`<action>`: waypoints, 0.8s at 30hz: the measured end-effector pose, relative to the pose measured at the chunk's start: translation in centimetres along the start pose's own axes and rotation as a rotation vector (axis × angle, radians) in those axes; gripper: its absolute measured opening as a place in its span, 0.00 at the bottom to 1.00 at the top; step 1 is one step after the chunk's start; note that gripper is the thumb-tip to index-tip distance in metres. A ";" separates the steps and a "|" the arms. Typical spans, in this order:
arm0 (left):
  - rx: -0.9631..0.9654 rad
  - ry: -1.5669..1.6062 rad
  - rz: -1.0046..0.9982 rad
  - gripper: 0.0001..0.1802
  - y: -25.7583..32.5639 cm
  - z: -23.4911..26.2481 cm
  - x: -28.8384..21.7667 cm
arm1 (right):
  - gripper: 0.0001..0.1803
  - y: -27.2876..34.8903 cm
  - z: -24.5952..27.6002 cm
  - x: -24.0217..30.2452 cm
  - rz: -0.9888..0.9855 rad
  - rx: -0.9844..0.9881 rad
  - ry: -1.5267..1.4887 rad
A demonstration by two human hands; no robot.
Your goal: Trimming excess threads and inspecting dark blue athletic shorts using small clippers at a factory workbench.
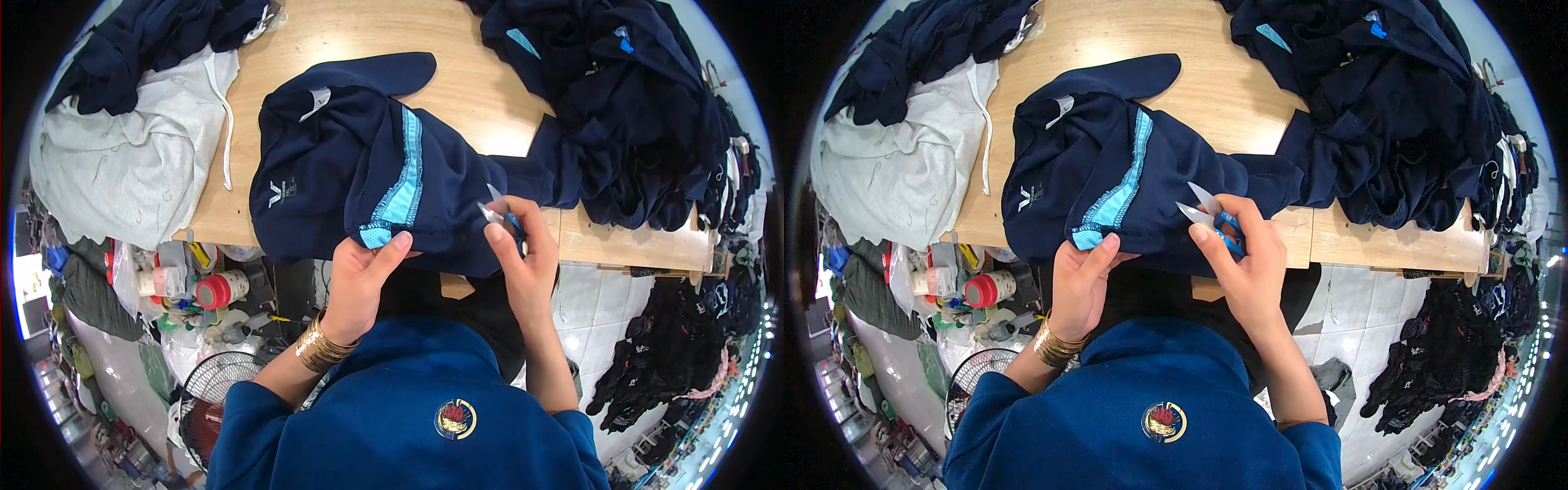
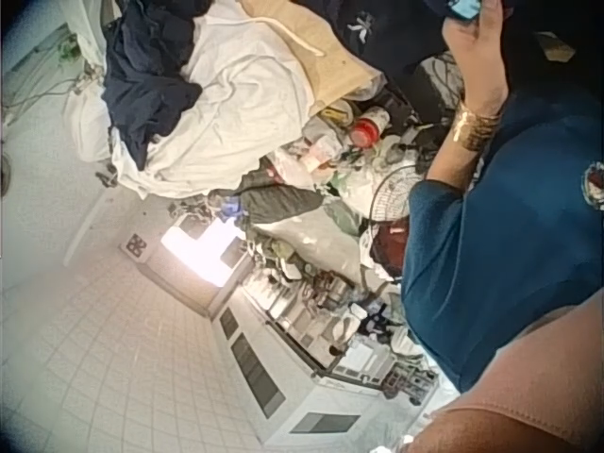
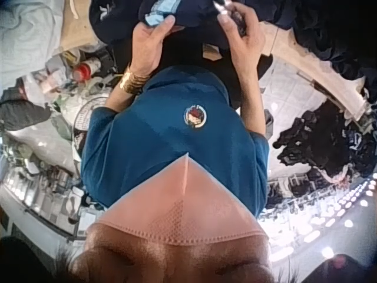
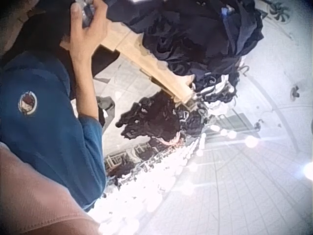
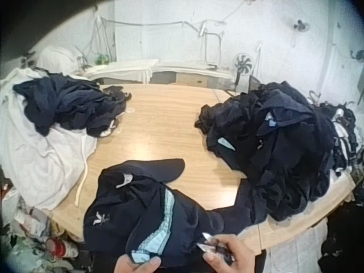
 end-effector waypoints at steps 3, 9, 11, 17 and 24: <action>-0.008 0.062 0.033 0.13 -0.1 -0.2 0.2 | 0.19 0.5 -1.4 1.0 -0.050 0.166 -0.238; 0.032 0.070 0.078 0.14 0.1 -0.4 1.1 | 0.03 0.2 -1.8 2.0 0.089 0.001 -0.224; 0.007 0.070 0.068 0.14 0.0 0.1 0.8 | 0.03 -0.7 -0.8 1.3 -0.103 -0.005 -0.397; 0.011 0.089 0.062 0.15 -0.1 0.2 0.8 | 0.06 -0.2 -1.1 2.1 0.034 0.149 -0.194; 0.004 0.067 0.081 0.14 0.1 0.1 1.3 | 0.03 -0.6 -0.4 1.7 -0.058 -0.008 -0.350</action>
Point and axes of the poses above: each hand's wrist, its own y-axis away from the middle knuckle, its own z-axis out of the back of the hand, x = y × z, the point moved 7 cm from there along -y, towards the middle knuckle, and after that the axes turned 15 degrees about -z, right-handed, at the moved point
